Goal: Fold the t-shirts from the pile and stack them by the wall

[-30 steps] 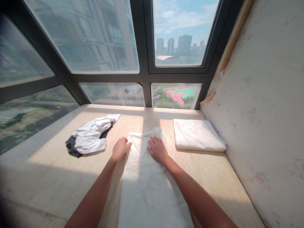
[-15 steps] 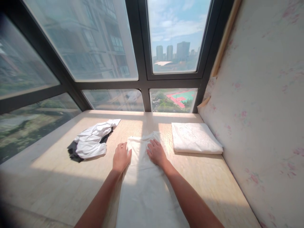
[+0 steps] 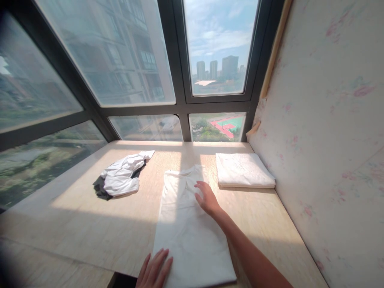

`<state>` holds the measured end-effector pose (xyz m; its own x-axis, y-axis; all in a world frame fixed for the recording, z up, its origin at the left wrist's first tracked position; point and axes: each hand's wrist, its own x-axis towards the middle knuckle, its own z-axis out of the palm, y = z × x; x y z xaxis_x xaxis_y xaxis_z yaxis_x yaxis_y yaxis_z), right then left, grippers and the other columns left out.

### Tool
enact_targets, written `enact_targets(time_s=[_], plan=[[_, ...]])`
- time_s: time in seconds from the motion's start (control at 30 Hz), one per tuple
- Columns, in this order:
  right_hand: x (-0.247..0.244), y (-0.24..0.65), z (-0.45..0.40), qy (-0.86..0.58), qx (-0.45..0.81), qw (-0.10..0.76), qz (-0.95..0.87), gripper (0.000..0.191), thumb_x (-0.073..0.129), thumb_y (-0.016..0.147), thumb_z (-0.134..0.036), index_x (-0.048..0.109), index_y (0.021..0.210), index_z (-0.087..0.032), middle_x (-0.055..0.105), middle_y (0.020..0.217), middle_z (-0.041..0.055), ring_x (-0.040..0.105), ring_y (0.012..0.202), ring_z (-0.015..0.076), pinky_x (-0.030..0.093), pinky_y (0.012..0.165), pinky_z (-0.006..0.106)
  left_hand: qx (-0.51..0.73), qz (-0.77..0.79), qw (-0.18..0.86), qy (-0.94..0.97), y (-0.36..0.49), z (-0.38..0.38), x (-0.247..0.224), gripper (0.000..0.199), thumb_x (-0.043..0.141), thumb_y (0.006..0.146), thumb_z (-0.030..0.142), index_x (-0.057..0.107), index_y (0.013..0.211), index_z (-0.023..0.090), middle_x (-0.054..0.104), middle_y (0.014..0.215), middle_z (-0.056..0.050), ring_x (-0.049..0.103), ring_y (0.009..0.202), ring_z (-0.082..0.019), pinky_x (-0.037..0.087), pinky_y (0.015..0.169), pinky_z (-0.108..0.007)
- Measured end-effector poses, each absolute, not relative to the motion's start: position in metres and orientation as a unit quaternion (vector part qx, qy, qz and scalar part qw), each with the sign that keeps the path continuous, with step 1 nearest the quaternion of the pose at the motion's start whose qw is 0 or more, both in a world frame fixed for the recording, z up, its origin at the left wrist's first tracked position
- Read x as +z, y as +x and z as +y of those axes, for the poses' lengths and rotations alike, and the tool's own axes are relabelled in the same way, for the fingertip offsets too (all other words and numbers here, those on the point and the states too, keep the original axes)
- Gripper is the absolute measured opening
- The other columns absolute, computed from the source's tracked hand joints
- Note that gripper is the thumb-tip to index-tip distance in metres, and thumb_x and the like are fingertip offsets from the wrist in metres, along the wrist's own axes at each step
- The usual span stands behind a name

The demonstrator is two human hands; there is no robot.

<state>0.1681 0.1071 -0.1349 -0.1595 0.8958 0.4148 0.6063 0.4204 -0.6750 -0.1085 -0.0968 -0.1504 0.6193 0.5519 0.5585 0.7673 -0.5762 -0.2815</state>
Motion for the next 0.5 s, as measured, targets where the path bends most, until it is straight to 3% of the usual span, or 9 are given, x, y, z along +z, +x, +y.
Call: enact_targets(time_s=[0.07,0.13,0.23,0.3,0.4,0.5], plan=[[-0.136,0.178,0.057,-0.485,0.166,0.383,-0.768,0.035,0.052,0.093,-0.028,0.063,0.126,-0.020,0.059,0.141,0.0122,0.054,0.132,0.0249,0.046,0.110,0.044,-0.204,-0.379,0.252,-0.867,-0.111,-0.103,-0.158,0.043,0.039,0.101,0.044,0.067,0.127,0.023,0.070,0.128,-0.010,0.060,0.126,-0.024,0.024,0.124,-0.046],[-0.137,0.191,0.008,-0.474,0.133,0.348,-0.798,0.038,0.053,0.093,-0.026,0.060,0.130,-0.021,0.058,0.142,0.0112,0.051,0.135,0.0258,0.045,0.111,0.046,-0.220,-0.385,0.242,-0.863,-0.112,-0.106,-0.163,0.039,0.038,0.101,0.029,0.067,0.127,0.025,0.069,0.129,-0.009,0.059,0.128,-0.023,0.017,0.126,-0.051],[-0.136,0.213,-0.052,-0.445,0.049,0.292,-0.845,0.042,0.057,0.092,-0.026,0.060,0.133,-0.024,0.057,0.145,0.0087,0.048,0.138,0.0278,0.042,0.113,0.046,-0.226,-0.375,0.230,-0.869,-0.116,-0.107,-0.161,0.047,0.037,0.095,0.008,0.066,0.128,0.024,0.069,0.130,-0.006,0.058,0.130,-0.019,0.019,0.126,-0.048],[-0.135,0.226,-0.078,-0.410,-0.011,0.264,-0.873,0.047,0.061,0.091,-0.037,0.059,0.135,-0.022,0.057,0.146,0.0089,0.051,0.136,0.0286,0.042,0.112,0.044,-0.202,-0.349,0.226,-0.887,-0.121,-0.106,-0.155,0.052,0.038,0.091,0.001,0.064,0.130,0.022,0.068,0.133,-0.005,0.056,0.132,-0.019,0.020,0.126,-0.045],[-0.135,0.239,-0.101,-0.362,-0.077,0.232,-0.899,0.060,0.061,0.090,-0.055,0.059,0.137,-0.018,0.060,0.142,0.0095,0.058,0.129,0.0283,0.043,0.111,0.041,-0.195,-0.348,0.195,-0.896,-0.126,-0.108,-0.147,0.050,0.038,0.092,0.002,0.063,0.130,0.021,0.067,0.134,-0.007,0.056,0.133,-0.019,0.024,0.125,-0.043],[-0.140,0.245,-0.115,-0.357,-0.101,0.217,-0.903,0.053,0.059,0.093,-0.046,0.060,0.137,-0.017,0.061,0.141,0.0080,0.060,0.127,0.0264,0.039,0.115,0.041,-0.251,-0.364,0.139,-0.886,-0.124,-0.115,-0.145,0.046,0.034,0.097,0.005,0.065,0.126,0.022,0.071,0.128,-0.006,0.059,0.129,-0.017,0.029,0.122,-0.039]])
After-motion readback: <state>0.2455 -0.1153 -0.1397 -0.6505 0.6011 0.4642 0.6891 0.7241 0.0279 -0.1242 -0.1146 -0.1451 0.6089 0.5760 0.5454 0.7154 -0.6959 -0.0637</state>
